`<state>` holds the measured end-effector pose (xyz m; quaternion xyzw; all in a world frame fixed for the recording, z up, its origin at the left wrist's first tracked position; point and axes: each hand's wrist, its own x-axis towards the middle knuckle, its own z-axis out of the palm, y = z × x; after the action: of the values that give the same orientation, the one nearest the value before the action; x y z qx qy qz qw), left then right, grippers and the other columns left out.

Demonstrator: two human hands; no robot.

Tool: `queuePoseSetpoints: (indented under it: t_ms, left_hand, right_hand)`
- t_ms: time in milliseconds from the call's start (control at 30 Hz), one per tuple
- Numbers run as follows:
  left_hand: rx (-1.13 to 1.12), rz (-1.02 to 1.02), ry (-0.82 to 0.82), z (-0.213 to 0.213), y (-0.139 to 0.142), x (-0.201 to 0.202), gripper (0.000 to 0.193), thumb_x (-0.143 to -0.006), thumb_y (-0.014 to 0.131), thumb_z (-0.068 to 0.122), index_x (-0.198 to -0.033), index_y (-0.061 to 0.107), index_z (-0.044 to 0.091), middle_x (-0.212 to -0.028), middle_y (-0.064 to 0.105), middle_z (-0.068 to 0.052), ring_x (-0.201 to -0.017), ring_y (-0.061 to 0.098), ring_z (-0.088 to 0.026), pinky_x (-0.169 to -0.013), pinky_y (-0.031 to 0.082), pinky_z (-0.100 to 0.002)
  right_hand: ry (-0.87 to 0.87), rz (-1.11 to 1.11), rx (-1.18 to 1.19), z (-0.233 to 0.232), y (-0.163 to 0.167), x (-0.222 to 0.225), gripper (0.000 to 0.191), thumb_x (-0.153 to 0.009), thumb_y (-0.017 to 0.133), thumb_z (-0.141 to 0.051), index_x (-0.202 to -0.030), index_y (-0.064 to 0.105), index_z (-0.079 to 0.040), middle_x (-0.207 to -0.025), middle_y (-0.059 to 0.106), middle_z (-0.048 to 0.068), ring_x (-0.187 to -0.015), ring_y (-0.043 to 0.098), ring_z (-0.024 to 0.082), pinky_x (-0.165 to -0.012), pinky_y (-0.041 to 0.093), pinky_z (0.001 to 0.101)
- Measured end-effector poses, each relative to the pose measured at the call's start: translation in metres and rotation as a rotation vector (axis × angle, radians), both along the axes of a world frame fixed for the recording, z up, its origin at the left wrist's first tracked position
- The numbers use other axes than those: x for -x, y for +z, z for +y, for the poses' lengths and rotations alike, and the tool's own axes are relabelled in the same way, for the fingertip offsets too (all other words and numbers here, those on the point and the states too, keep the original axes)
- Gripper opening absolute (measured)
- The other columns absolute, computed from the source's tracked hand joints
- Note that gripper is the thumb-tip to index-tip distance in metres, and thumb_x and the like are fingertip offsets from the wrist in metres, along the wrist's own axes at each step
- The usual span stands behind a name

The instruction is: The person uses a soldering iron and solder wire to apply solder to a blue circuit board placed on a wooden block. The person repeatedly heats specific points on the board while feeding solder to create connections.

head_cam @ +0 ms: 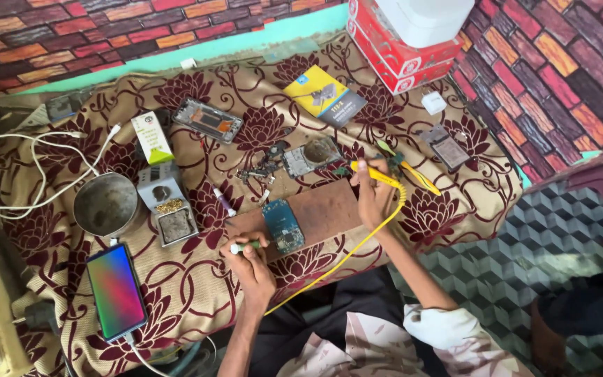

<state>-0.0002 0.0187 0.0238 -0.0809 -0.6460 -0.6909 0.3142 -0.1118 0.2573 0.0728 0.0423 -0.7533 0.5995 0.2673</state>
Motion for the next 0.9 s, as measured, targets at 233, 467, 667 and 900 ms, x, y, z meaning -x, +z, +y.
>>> queuePoseSetpoints:
  t_ms: [233,467,667,900]
  left_hand:
    - [0.030,-0.006,-0.012,0.000,-0.001,-0.001,0.021,-0.114,0.033,0.027,-0.117,0.033,0.006,-0.098,0.060,-0.010,-0.060,0.038,-0.005,-0.052,0.031,-0.020]
    - [0.068,0.011,-0.006,-0.002,0.000,-0.003,0.020,-0.117,0.033,0.026,-0.117,0.033,0.007,-0.098,0.060,-0.010,-0.062,0.038,-0.006,-0.055,0.032,-0.021]
    - [0.054,-0.006,0.019,-0.002,0.002,-0.003,0.021,-0.116,0.034,0.028,-0.118,0.034,0.007,-0.096,0.061,-0.010,-0.061,0.039,-0.005,-0.054,0.033,-0.020]
    - [0.022,-0.009,-0.008,-0.002,-0.002,-0.007,0.024,-0.119,0.036,0.031,-0.122,0.034,0.007,-0.103,0.059,-0.011,-0.068,0.040,-0.007,-0.059,0.033,-0.023]
  right_hand:
    - [0.101,0.017,-0.114,0.001,-0.010,0.008,0.014,-0.106,0.057,-0.016,-0.106,0.060,-0.002,-0.085,0.073,0.009,-0.068,0.066,0.011,-0.059,0.051,0.0262]
    - [0.103,0.130,-0.266,-0.004,0.001,0.002,0.013,-0.108,0.062,-0.010,-0.116,0.063,0.000,-0.089,0.075,0.010,-0.084,0.069,0.013,-0.075,0.054,0.0286]
    - [0.137,-0.087,0.174,0.013,-0.009,-0.039,0.022,-0.102,0.060,-0.010,-0.123,0.057,-0.003,-0.112,0.070,0.010,-0.095,0.071,0.013,-0.078,0.055,0.0281]
    - [0.394,-0.106,0.789,0.036,-0.088,-0.078,0.022,-0.113,0.056,-0.018,-0.119,0.060,0.003,-0.106,0.066,0.011,-0.092,0.063,0.017,-0.097,0.057,0.0362]
